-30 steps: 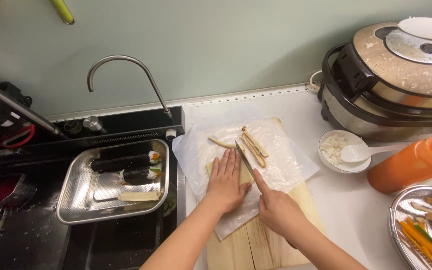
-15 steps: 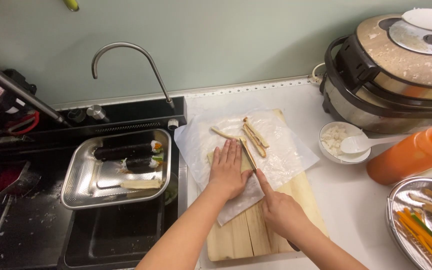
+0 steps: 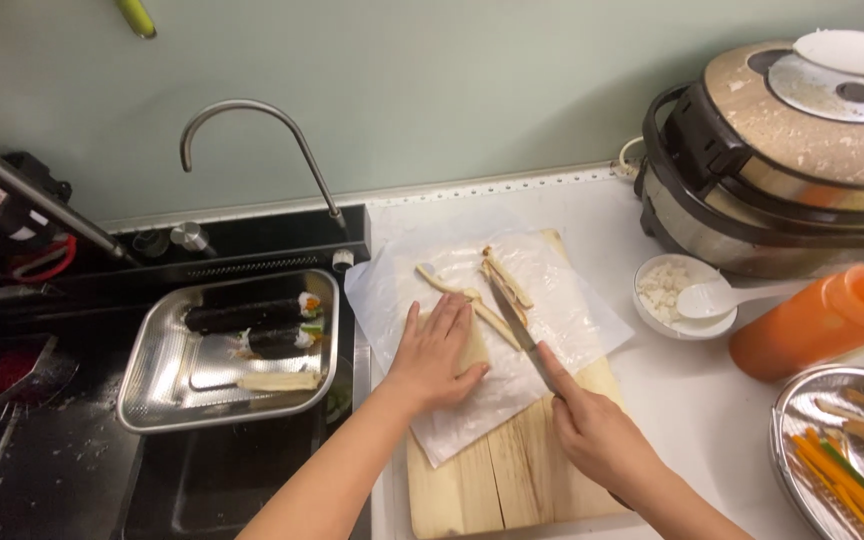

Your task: Making a sushi-style bread roll by trimming crusts, applying sauces, adding filling, and rolling it with plastic wrap.

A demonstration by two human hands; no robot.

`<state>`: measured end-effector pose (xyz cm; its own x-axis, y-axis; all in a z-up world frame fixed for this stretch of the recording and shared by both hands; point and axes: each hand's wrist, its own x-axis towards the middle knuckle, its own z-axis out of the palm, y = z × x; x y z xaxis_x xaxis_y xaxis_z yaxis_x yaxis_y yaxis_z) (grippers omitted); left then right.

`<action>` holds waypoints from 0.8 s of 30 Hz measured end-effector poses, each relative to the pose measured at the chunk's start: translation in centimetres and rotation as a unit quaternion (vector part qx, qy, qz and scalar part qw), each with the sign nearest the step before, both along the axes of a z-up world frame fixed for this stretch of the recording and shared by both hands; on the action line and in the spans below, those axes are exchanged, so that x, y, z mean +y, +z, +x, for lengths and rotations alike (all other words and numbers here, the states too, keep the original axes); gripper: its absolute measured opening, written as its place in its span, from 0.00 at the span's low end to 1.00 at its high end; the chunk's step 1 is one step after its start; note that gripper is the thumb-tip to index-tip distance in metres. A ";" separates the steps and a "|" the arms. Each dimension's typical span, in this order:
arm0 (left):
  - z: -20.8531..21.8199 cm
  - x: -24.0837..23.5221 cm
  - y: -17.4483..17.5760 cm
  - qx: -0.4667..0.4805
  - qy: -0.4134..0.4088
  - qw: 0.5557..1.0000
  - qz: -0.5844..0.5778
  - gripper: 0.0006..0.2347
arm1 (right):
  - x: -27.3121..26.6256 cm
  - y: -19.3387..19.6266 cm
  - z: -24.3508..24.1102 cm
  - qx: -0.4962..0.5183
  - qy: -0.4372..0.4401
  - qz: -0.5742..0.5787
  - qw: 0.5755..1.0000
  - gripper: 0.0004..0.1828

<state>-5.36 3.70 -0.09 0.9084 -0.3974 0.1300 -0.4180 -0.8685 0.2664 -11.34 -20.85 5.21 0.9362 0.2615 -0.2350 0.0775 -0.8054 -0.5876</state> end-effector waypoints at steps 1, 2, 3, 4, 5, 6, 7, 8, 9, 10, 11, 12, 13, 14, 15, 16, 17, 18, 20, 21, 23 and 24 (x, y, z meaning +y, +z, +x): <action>0.9 0.2 -0.6 -0.003 0.000 1.000 0.000 0.39 | 0.0 0.7 0.6 -0.003 0.000 0.000 1.000 0.42; 1.8 0.4 -1.4 -0.020 0.015 0.999 -0.038 0.32 | 0.0 1.4 1.0 0.025 -0.037 0.001 0.999 0.41; 2.6 0.7 -2.1 -0.037 0.029 0.996 -0.077 0.26 | -0.1 2.1 1.5 0.053 -0.076 0.002 0.996 0.41; 3.6 0.8 -1.9 -0.039 0.029 0.996 -0.076 0.26 | -0.5 1.2 2.2 0.052 -0.075 0.002 0.996 0.41; 4.6 1.0 -1.8 -0.053 0.062 0.993 -0.081 0.21 | -0.9 0.4 2.9 -0.017 -0.059 -0.006 0.998 0.43; 5.5 1.1 -1.7 -0.065 0.095 0.990 -0.085 0.16 | -1.4 -0.4 3.7 -0.085 -0.044 -0.014 0.995 0.45; 5.5 0.8 -0.5 -0.066 0.095 0.990 -0.086 0.16 | -1.1 -0.4 3.8 -0.086 -0.044 -0.014 0.995 0.45; 5.4 0.4 0.6 -0.054 0.101 0.989 -0.091 0.14 | -0.8 -0.3 4.1 -0.089 -0.025 -0.017 0.996 0.44; 5.4 0.1 1.7 -0.043 0.107 0.989 -0.097 0.12 | -0.5 -0.3 4.3 -0.092 -0.006 -0.021 0.995 0.43; 4.9 -0.1 0.7 -0.042 0.107 0.989 -0.096 0.12 | 0.0 -0.6 4.0 -0.092 -0.006 -0.020 0.996 0.43; 4.3 -0.4 -0.3 -0.056 0.102 0.991 -0.069 0.12 | 0.5 -0.9 3.7 -0.053 0.014 -0.048 0.997 0.43; 3.8 -0.6 -1.3 -0.069 0.096 0.992 -0.041 0.12 | 1.0 -1.2 3.4 -0.014 0.035 -0.077 0.996 0.44; 3.1 -0.8 -1.0 -0.069 0.097 0.992 -0.040 0.12 | 1.2 -1.7 3.3 -0.014 0.036 -0.076 0.996 0.44; 2.3 -1.1 -0.9 -0.089 0.095 0.989 -0.073 0.16 | 1.3 -2.2 3.0 -0.017 0.053 -0.069 0.996 0.44; 1.5 -1.3 -0.7 -0.110 0.093 0.984 -0.106 0.20 | 1.5 -2.7 2.8 -0.019 0.069 -0.061 0.996 0.45; 1.5 -1.4 -0.6 -0.108 0.095 0.984 -0.106 0.20 | 1.6 -2.9 2.8 -0.017 0.071 -0.062 0.995 0.45; 1.5 -1.5 -0.5 -0.107 0.101 0.983 -0.106 0.21 | 1.8 -3.0 2.7 -0.012 0.070 -0.074 0.995 0.46; 1.4 -1.6 -0.3 -0.107 0.107 0.983 -0.105 0.22 | 1.9 -3.1 2.7 -0.007 0.069 -0.087 0.994 0.47; 1.6 -1.6 -0.8 -0.099 0.109 0.984 -0.101 0.21 | 2.2 -3.3 2.9 -0.011 0.073 -0.083 0.994 0.47; 1.7 -1.7 -0.9 -0.093 0.108 0.985 -0.097 0.20 | 2.3 -3.3 3.0 -0.016 0.075 -0.078 0.994 0.47; 1.6 -1.7 -0.5 -0.087 0.104 0.986 -0.101 0.19 | 2.8 -3.3 3.3 -0.013 0.079 -0.098 0.992 0.48; 1.6 -1.8 -0.3 -0.079 0.100 0.986 -0.106 0.19 | 2.9 -3.2 3.4 -0.010 0.082 -0.117 0.990 0.49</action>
<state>-3.76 1.87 -0.36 0.9274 -0.1603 0.3379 -0.2948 -0.8693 0.3967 -7.96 -17.90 1.98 0.8907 0.3504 -0.2895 0.2277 -0.8952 -0.3830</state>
